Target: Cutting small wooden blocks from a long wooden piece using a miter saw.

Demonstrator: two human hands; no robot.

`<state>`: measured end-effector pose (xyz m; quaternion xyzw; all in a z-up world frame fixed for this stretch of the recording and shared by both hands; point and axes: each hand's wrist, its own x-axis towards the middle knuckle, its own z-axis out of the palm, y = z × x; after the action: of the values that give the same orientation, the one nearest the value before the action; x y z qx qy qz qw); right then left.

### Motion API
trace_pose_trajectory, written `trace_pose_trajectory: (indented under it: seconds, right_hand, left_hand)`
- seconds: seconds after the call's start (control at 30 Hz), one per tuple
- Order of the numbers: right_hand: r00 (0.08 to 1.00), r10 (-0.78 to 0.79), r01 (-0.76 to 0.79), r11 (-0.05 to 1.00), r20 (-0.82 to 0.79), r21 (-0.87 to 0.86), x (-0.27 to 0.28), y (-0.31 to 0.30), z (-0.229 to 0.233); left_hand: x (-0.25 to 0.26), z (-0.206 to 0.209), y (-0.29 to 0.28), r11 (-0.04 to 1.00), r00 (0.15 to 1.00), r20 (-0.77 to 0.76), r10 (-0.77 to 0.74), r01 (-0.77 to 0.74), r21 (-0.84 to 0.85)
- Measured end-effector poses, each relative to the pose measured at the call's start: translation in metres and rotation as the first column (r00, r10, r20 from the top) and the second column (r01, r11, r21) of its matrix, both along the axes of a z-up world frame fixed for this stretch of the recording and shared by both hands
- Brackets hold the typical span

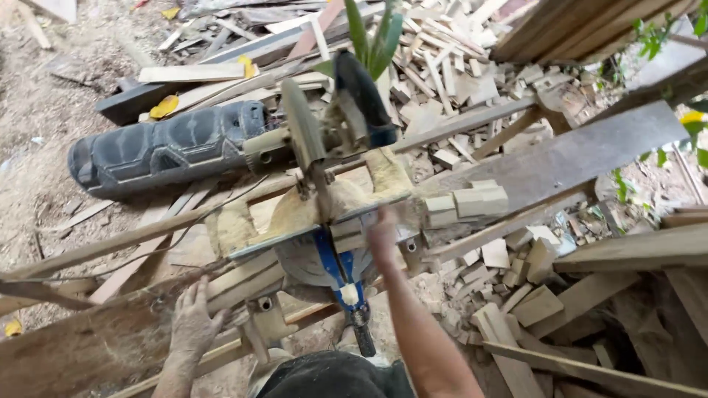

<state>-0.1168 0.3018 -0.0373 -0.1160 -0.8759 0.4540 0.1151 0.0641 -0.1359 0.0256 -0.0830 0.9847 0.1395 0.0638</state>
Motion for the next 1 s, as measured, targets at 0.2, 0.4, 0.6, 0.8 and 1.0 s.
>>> trace_pose_trajectory:
  seconds: [0.2,0.4,0.6,0.8,1.0]
  right_hand:
    - [0.894,0.008,-0.161,0.939,0.448,0.304,0.053,-0.057,0.070]
    - [0.991,0.027,-0.042,0.993,0.134,0.108,0.044,0.054,0.123]
    - [0.887,-0.460,0.414,0.836,0.047,0.361,-0.028,0.330,0.091]
    - [0.881,-0.406,0.198,0.783,0.244,0.590,-0.088,0.507,-0.070]
    - [0.955,-0.258,0.286,0.930,-0.146,0.231,-0.007,0.303,0.021]
  left_hand:
    - [-0.023,0.011,0.004,0.987,0.979,0.204,0.025,0.008,-0.163]
    - [-0.016,-0.027,-0.007,0.964,0.972,0.232,0.028,0.035,-0.263]
    - [-0.011,-0.041,0.019,0.957,0.982,0.173,0.082,-0.029,-0.289]
    - [-0.010,-0.002,0.054,0.876,0.939,0.115,-0.324,0.344,-0.338]
    - [-0.060,0.035,0.103,0.984,0.967,0.252,-0.024,0.068,-0.167]
